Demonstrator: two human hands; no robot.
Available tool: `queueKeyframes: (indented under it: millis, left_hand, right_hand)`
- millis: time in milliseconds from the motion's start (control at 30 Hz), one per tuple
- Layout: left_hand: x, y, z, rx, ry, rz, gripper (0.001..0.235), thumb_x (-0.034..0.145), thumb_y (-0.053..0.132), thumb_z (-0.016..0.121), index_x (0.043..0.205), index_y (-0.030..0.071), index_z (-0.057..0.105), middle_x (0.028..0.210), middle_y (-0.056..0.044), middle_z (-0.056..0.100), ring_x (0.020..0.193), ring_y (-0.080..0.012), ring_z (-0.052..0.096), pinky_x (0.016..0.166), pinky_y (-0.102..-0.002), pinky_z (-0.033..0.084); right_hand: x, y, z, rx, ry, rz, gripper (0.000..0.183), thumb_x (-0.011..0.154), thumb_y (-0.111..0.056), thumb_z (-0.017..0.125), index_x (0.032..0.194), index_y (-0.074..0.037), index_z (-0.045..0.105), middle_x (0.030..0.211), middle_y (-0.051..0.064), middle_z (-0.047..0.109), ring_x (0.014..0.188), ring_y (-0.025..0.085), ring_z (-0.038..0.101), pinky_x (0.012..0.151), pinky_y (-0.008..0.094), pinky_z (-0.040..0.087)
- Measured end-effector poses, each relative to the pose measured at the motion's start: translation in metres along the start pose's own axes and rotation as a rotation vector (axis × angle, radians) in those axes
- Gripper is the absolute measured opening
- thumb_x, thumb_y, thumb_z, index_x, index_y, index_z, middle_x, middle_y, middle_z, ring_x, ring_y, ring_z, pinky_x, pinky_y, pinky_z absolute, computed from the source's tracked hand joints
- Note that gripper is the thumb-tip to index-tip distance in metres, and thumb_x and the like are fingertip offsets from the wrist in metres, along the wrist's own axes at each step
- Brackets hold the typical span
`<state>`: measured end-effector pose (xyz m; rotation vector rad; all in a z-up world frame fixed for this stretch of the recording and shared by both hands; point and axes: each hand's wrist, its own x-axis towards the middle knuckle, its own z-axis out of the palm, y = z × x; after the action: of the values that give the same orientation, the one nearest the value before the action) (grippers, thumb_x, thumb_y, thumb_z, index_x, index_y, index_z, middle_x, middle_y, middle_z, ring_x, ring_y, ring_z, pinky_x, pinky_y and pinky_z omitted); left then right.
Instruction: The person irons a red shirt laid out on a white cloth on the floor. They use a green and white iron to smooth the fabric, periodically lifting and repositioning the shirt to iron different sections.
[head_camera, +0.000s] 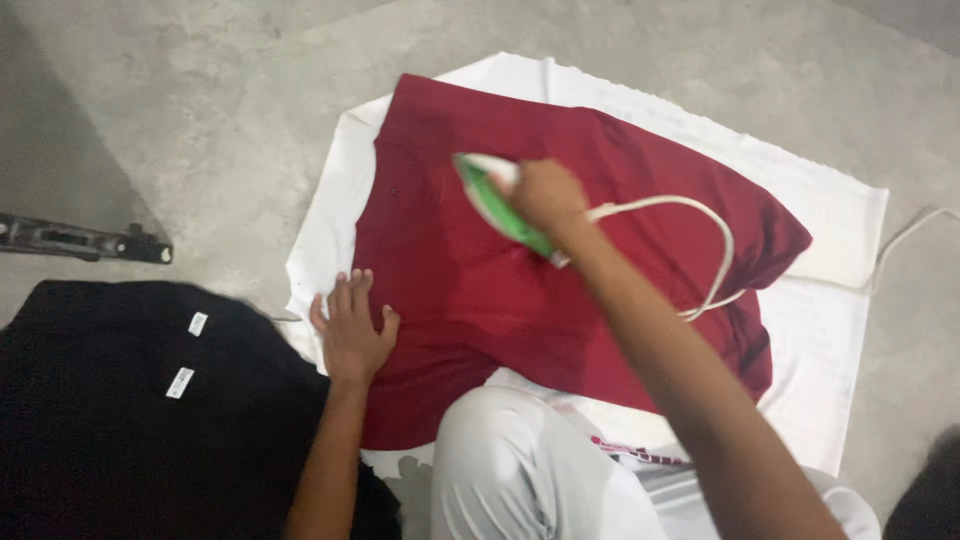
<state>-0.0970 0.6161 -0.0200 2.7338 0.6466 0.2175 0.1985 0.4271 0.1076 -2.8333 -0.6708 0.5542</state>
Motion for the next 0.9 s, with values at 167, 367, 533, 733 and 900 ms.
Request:
queueKeyframes:
  millis: [167,367,533,733,900]
  left_hand:
    - [-0.004,-0.008,0.012,0.019,0.139,0.086,0.065,0.091,0.033,0.066,0.153,0.016,0.058,0.148,-0.011,0.062,0.143,-0.0307,0.054,0.119,-0.058,0.025]
    - [0.004,-0.009,0.006,-0.001,0.036,0.073,0.064,0.096,0.035,0.059,0.156,0.016,0.052,0.153,-0.012,0.054,0.148,-0.0344,0.048,0.12,-0.062,0.024]
    - [0.043,-0.035,-0.005,0.176,-0.048,0.261,0.058,0.091,0.044,0.064,0.144,0.021,0.064,0.14,-0.008,0.065,0.132,-0.0332,0.065,0.099,-0.06,0.049]
    - [0.118,0.14,-0.053,0.724,-0.709,0.252,0.048,0.096,0.05,0.048,0.12,0.018,0.074,0.133,-0.012,0.073,0.123,-0.0374,0.073,0.104,-0.059,0.052]
    - [0.028,0.404,0.048,-0.259,-0.579,0.579,0.04,0.082,0.025,0.059,0.116,0.011,0.077,0.12,-0.014,0.076,0.111,-0.0361,0.07,0.097,-0.049,0.054]
  right_hand:
    - [-0.036,0.15,-0.022,-0.104,0.015,0.125,0.072,0.104,-0.066,0.052,0.115,0.0,0.079,0.106,0.029,0.077,0.106,0.049,0.074,0.088,0.061,0.059]
    - [-0.143,0.301,-0.044,-0.137,-0.068,0.338,0.077,0.105,-0.071,0.046,0.122,-0.003,0.079,0.117,0.03,0.077,0.118,0.048,0.071,0.1,0.059,0.056]
    - [-0.234,0.407,-0.077,-0.183,-0.018,0.537,0.077,0.107,-0.071,0.046,0.119,-0.003,0.081,0.107,0.032,0.078,0.109,0.05,0.074,0.092,0.058,0.059]
    - [-0.293,0.528,-0.091,-0.212,0.093,0.655,0.085,0.114,-0.071,0.04,0.1,0.005,0.077,0.098,0.033,0.075,0.095,0.054,0.069,0.08,0.057,0.051]
    - [-0.332,0.572,-0.113,-0.19,0.377,0.682,0.088,0.128,-0.064,0.043,0.09,0.01,0.073,0.085,0.033,0.073,0.081,0.057,0.067,0.074,0.059,0.046]
